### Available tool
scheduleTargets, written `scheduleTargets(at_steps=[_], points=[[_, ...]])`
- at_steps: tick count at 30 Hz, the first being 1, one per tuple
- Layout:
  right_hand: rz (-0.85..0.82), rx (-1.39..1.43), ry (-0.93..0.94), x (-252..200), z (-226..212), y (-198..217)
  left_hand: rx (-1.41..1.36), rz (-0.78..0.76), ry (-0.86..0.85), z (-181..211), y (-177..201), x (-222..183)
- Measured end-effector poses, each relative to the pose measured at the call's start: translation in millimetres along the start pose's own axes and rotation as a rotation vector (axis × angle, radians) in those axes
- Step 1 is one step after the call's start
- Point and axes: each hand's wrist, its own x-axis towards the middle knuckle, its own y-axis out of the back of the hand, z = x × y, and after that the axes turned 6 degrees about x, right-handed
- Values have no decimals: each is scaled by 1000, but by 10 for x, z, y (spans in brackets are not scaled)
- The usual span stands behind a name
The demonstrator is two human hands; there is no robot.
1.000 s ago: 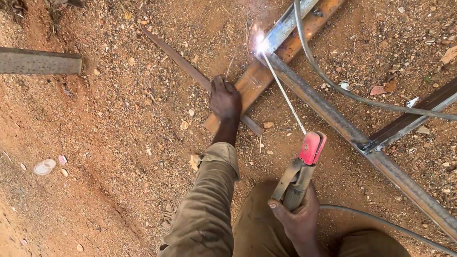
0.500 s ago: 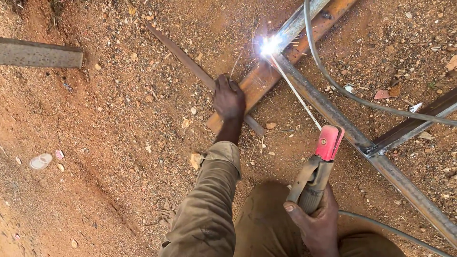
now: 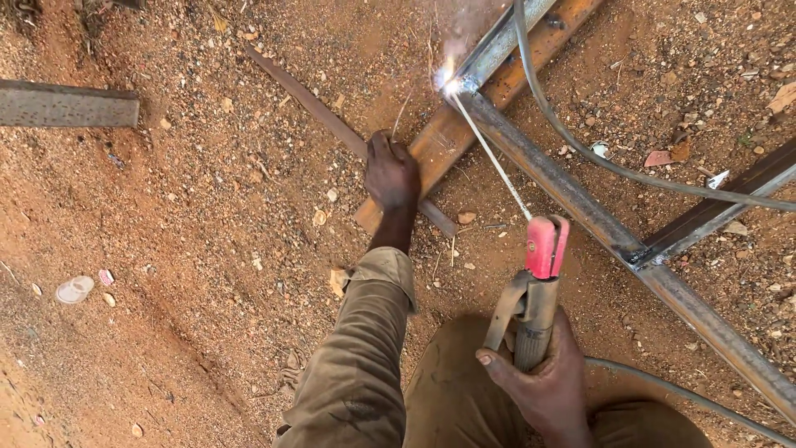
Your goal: The person kneels on the ground and arc-welds joints of a square-tube metal frame laid on the dirt, holding the electrode holder in one hand while steadying the frame with the other. They strike arcs at successive joints, reposition the welding rod and cable between welds, and continue welding along the frame.
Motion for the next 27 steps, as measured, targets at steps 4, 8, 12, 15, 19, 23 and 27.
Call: scheduleTargets(at_steps=[4,8,12,15,19,23,27], points=[[-63,-62,-4,37,-97,-32,-7,-14,14,69,100,-9],[-54,-33,-53,83,-49,179,9,2,10,85,113,10],[-38,-87,-38,116,-5,467,8,-6,17,37,48,-7],[-38,-35,-79,155,-132,510,17,-4,16,39,44,8],[-48,-130,-132,208,-403,432,39,-15,8,5,33,6],[-72,-219,-119,238,-478,404,9,-22,17,50,74,7],[-66,-182,-127,247,-302,548,15,-37,29,37,42,16]])
